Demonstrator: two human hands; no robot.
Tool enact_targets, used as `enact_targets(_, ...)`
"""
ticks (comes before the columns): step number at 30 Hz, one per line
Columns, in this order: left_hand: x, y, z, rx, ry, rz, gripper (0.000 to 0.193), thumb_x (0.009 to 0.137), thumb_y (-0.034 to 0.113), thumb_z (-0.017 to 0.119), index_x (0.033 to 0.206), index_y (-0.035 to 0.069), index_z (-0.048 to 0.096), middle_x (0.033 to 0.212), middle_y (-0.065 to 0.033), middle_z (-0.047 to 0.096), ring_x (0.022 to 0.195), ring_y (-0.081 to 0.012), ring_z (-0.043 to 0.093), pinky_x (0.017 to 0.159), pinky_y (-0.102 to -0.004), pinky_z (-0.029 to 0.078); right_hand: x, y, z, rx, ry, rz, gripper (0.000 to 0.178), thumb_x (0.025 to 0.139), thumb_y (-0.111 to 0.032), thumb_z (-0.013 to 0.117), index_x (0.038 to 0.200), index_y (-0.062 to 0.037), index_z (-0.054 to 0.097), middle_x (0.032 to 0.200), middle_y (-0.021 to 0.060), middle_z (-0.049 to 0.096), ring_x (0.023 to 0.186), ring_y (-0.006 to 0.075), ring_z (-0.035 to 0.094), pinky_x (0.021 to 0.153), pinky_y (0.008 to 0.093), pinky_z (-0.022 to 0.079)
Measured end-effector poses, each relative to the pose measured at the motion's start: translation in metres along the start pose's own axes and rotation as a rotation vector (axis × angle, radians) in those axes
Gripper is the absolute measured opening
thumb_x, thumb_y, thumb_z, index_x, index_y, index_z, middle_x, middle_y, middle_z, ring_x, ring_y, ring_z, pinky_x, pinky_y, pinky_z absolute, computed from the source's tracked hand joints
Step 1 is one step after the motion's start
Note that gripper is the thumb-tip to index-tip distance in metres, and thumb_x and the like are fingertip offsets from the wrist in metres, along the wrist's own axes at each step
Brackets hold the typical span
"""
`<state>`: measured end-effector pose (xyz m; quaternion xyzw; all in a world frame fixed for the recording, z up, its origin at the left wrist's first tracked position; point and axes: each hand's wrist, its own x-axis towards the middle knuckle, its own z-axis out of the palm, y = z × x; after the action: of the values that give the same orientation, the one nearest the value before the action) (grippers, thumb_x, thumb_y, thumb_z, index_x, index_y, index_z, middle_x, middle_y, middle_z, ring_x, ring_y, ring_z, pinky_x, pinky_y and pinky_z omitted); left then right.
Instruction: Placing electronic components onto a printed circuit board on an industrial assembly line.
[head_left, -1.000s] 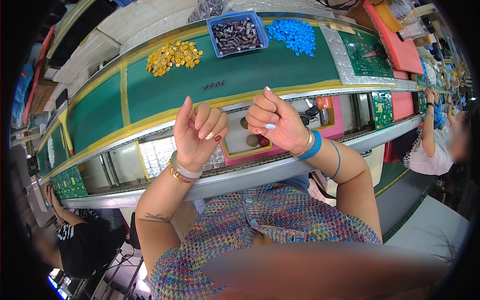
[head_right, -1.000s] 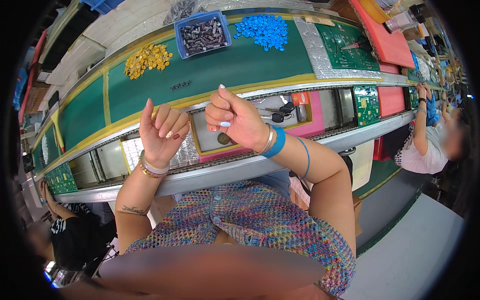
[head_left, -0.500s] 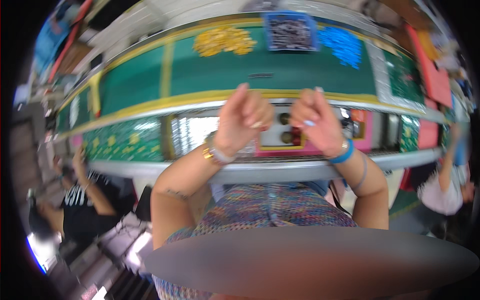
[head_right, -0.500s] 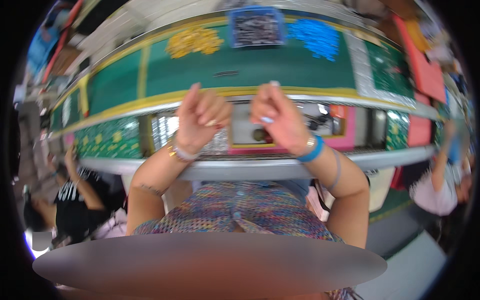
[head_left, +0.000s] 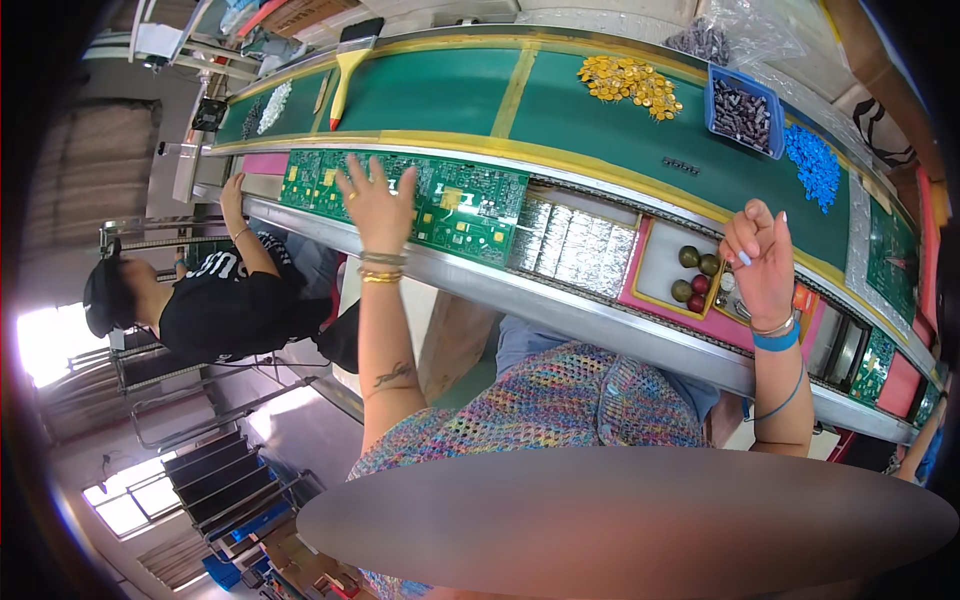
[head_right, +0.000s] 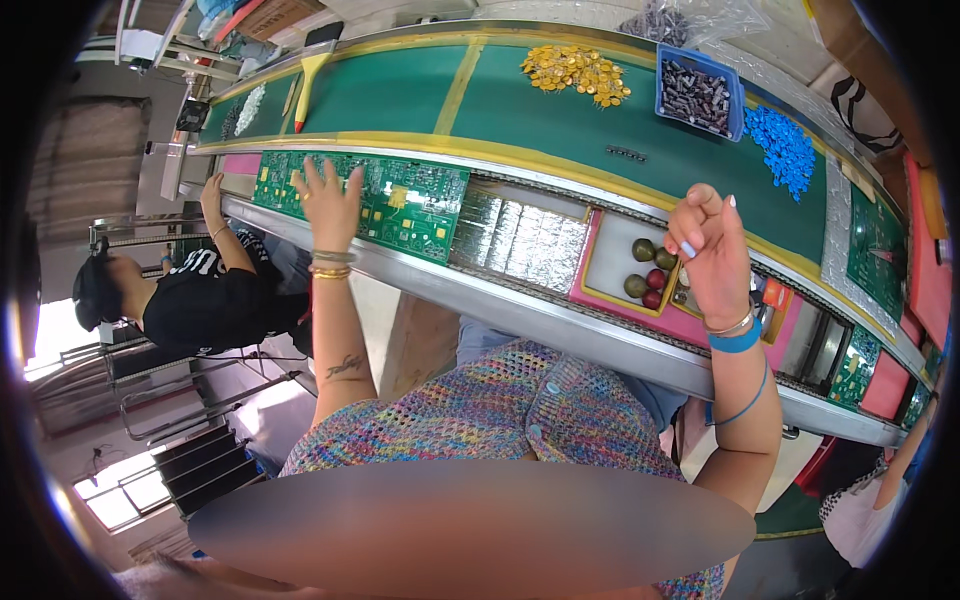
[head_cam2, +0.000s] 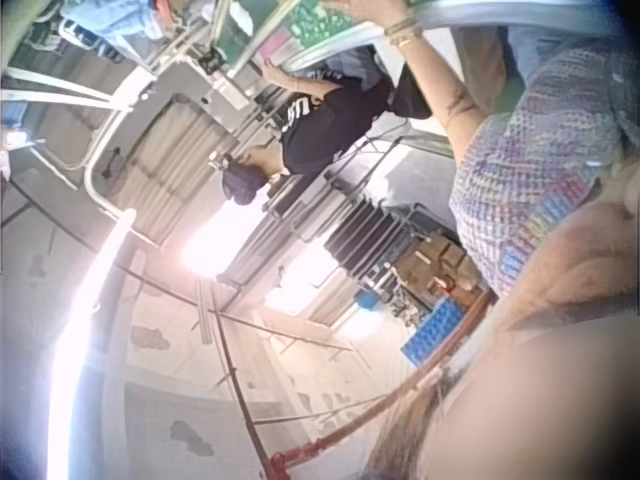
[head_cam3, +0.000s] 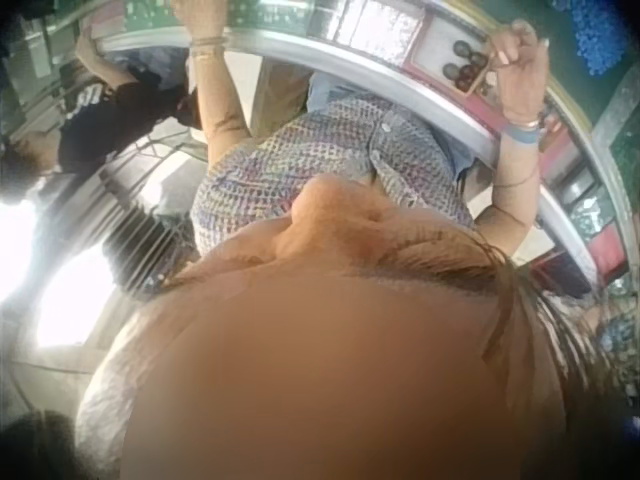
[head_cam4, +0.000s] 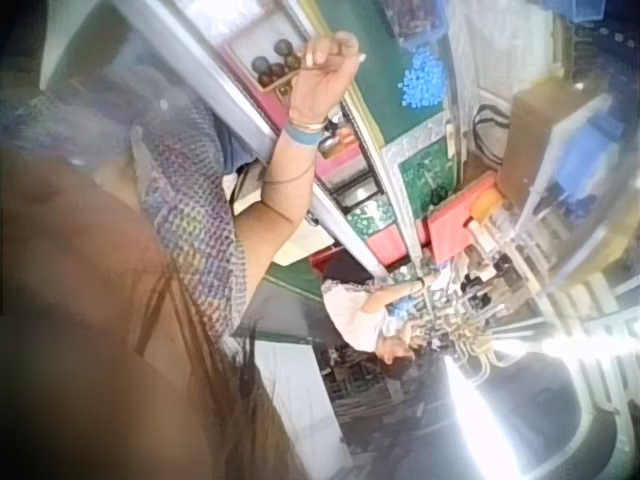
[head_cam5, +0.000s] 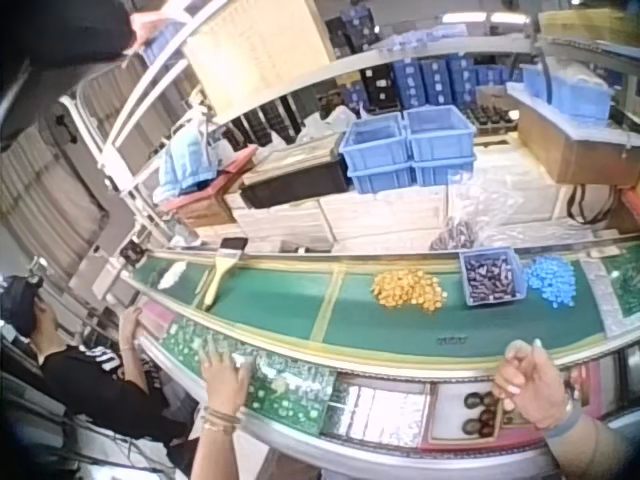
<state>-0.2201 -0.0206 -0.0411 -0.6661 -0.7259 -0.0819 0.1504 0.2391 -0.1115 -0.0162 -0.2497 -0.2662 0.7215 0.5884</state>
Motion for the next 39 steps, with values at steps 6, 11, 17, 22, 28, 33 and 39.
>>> enact_targets(6,-0.030,-0.059,0.016,0.096,-0.172,0.248,0.055,0.093,0.043,0.049,0.132,0.004,0.051,0.144,-0.0247,0.035,0.135,-0.0496,0.022,0.110,-0.0530,0.021,0.008,-0.003,-0.002,-0.827,0.070,-0.188,0.022,0.098,-0.023,0.046,0.101,-0.0047,0.057,0.071,-0.0024,0.049,0.069,0.0073,0.046,0.067,0.0241,0.041)
enact_targets(11,-0.048,-0.001,-0.023,-0.065,-0.163,0.299,0.060,0.092,0.042,0.052,0.131,-0.002,0.050,0.146,-0.0229,0.034,0.136,-0.0480,0.020,0.110,-0.0524,0.022,0.012,-0.008,0.015,-1.188,0.164,-0.123,0.007,0.088,-0.008,0.061,0.091,-0.0020,0.060,0.083,0.0012,0.057,0.078,0.0100,0.054,0.071,0.0254,0.046)
enact_targets(17,-0.074,0.086,-0.064,-0.293,-0.251,0.579,0.069,0.086,0.048,0.057,0.129,-0.005,0.051,0.148,-0.0219,0.030,0.139,-0.0451,0.017,0.110,-0.0530,0.021,0.046,-0.004,0.004,-1.773,0.064,-0.572,0.011,0.081,-0.007,0.065,0.092,-0.0042,0.063,0.086,0.0078,0.058,0.083,0.0258,0.057,0.073,0.0345,0.047)
enact_targets(22,-0.047,0.141,-0.087,-0.564,-0.353,0.758,0.044,0.082,0.031,0.068,0.114,0.001,0.062,0.142,-0.0169,0.040,0.137,-0.0418,0.022,0.108,-0.0489,0.028,0.064,0.005,-0.005,-1.858,0.057,-0.596,0.012,0.079,-0.010,0.067,0.089,-0.0051,0.063,0.084,0.0060,0.057,0.084,0.0266,0.055,0.072,0.0382,0.047)
enact_targets(28,0.009,0.213,-0.053,-0.905,-0.128,0.775,0.013,0.077,0.010,0.069,0.088,0.004,0.067,0.101,-0.0071,0.060,0.091,-0.0281,0.059,0.077,-0.0377,0.049,0.066,0.011,-0.004,-1.941,0.056,-0.606,0.010,0.078,-0.010,0.067,0.087,-0.0062,0.063,0.083,0.0059,0.056,0.082,0.0262,0.055,0.070,0.0378,0.047)
enact_targets(33,0.018,0.244,-0.036,-0.915,-0.105,0.769,0.009,0.076,0.009,0.069,0.084,0.004,0.068,0.092,-0.0044,0.059,0.080,-0.0241,0.061,0.069,-0.0363,0.050,0.034,-0.003,0.016,-1.858,0.087,-0.707,0.011,0.076,-0.008,0.070,0.084,-0.0058,0.063,0.081,0.0061,0.057,0.077,0.0256,0.055,0.067,0.0357,0.047)
enact_targets(39,0.020,0.253,-0.032,-0.823,-0.007,0.821,0.008,0.074,0.009,0.070,0.081,0.005,0.068,0.089,-0.0028,0.059,0.079,-0.0231,0.060,0.068,-0.0354,0.050,-0.018,0.000,0.002,-1.889,0.086,-0.563,0.013,0.073,-0.006,0.071,0.084,-0.0059,0.064,0.083,0.0068,0.058,0.077,0.0257,0.056,0.067,0.0349,0.047)
